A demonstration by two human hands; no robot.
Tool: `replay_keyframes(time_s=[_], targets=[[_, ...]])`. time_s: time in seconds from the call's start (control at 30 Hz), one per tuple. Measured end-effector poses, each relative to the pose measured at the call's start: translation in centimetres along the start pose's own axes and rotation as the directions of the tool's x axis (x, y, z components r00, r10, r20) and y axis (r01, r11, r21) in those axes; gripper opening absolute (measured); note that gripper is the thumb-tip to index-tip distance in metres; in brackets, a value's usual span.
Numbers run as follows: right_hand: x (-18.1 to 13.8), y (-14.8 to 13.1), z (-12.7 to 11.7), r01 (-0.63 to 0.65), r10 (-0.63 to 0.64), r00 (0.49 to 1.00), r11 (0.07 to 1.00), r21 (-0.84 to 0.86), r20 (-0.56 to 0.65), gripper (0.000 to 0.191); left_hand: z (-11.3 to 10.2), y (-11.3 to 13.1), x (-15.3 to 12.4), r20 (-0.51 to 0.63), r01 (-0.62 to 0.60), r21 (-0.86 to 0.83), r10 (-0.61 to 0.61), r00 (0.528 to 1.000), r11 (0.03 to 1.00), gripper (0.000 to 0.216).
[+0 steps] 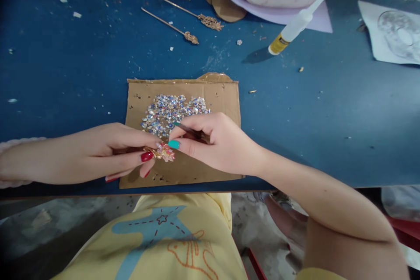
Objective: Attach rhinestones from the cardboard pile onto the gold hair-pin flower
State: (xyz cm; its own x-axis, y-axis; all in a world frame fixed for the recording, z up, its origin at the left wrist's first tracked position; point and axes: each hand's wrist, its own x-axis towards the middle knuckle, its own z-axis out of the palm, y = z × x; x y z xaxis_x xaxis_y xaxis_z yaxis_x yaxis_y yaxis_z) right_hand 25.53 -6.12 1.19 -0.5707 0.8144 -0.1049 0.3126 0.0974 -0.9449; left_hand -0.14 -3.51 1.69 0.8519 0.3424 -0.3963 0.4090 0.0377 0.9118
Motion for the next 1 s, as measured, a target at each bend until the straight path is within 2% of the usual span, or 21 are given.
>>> replay_keyframes(time_s=[0.33,0.5,0.67,0.8,0.9,1.0], targets=[[0.16,-0.4,-0.12,-0.012,0.007,0.998,0.996,0.087,0.057,0.034,0.07,-0.11,0.01,0.059,-0.016,0.047,0.013,0.998,0.999,0.024],[0.04,-0.15,-0.08,-0.004,-0.001,0.999,0.996,0.09,0.052,0.025,0.1,-0.16,0.03,0.052,-0.026,0.061,0.023,0.998,0.998,0.025],[-0.05,0.06,-0.07,0.058,-0.06,0.997,0.997,0.044,0.045,0.015,0.08,-0.07,0.07,0.043,-0.038,0.079,0.035,0.998,0.996,0.025],[-0.09,0.24,-0.06,0.16,-0.164,0.985,0.984,-0.082,-0.052,0.011,0.0,-0.09,-0.08,0.046,-0.017,-0.028,0.019,0.999,0.999,0.018],[-0.25,0.34,-0.15,0.285,-0.312,0.942,0.938,-0.199,-0.124,0.012,-0.05,-0.26,-0.2,0.049,-0.022,-0.136,0.029,0.998,0.99,0.021],[-0.45,0.33,-0.17,0.384,-0.428,0.896,0.879,-0.282,-0.116,0.021,-0.02,-0.5,-0.25,0.062,-0.035,-0.205,0.049,0.997,0.978,0.021]])
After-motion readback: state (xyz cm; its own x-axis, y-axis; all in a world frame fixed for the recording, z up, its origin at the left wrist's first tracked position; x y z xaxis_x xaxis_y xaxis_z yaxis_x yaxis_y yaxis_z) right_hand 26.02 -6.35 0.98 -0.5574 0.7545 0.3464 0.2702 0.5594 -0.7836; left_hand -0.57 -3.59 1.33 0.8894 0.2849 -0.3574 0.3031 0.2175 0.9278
